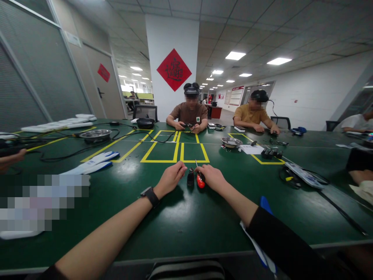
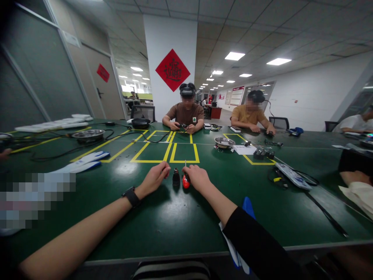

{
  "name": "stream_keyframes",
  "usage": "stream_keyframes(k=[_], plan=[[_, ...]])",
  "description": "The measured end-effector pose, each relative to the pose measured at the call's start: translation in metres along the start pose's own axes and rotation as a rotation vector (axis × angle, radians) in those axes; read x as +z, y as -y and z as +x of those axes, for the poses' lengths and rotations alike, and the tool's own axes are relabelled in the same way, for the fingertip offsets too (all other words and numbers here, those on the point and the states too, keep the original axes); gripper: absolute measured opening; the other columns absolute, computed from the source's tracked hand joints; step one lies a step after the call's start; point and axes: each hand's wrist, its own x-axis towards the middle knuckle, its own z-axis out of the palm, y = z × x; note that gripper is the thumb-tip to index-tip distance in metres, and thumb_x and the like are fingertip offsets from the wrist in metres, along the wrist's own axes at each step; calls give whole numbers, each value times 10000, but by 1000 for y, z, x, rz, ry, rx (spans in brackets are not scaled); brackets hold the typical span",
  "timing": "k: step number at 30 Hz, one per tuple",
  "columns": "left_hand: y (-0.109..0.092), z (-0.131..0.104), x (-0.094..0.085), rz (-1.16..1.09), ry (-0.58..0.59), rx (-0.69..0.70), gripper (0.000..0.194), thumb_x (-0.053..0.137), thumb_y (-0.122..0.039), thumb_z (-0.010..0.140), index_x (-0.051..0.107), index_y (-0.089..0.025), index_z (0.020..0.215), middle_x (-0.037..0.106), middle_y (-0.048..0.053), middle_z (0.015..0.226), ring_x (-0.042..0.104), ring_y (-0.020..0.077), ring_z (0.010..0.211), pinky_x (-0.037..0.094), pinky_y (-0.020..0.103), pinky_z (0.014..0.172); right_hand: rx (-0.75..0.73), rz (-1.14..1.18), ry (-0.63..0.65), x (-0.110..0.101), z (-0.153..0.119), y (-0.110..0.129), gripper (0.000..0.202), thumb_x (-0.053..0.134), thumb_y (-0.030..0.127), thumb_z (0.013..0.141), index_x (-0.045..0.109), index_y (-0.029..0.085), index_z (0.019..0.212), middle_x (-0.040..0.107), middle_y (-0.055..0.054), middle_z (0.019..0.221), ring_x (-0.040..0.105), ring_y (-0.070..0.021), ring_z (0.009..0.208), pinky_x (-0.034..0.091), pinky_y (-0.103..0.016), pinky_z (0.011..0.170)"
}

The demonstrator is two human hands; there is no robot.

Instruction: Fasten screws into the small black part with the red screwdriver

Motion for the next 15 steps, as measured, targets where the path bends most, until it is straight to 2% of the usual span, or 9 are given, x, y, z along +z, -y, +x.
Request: stream_keyframes(k=[3,5,7,9,15], plan=[[-3,0,6,-164,23,-62,289,365,-412,887,468,-175,758,502,-28,594,466,99,522,374,214,528,37,187,-244,-7,0,4,236,457,151,843,567,245,1029,587,-63,868,516,-197,853,387,-296,728],[-4,1,9,-284,-14,-110,290,393,-429,872,474,-168,776,506,-25,598,463,94,511,372,208,506,-36,380,-354,-12,-1,11,179,466,240,856,555,230,1011,584,-45,860,523,-179,822,401,-299,752],[-6,1,12,-370,-46,-144,296,432,-438,854,489,-158,776,520,-18,604,462,90,505,370,206,498,-129,522,-382,-17,-2,19,167,488,295,847,555,219,980,578,-39,853,527,-167,788,414,-296,744],[-7,1,14,-421,-39,-166,303,462,-442,838,507,-152,764,532,-15,598,457,87,496,362,204,488,-184,556,-381,-19,-4,26,153,521,325,828,572,215,922,576,-40,837,522,-169,782,412,-299,741],[-13,-2,15,-420,39,-195,309,482,-444,828,516,-152,732,540,-22,576,454,84,491,349,196,480,-188,581,-361,-16,-5,31,144,543,348,817,588,212,803,569,-31,770,515,-163,737,407,-295,712]])
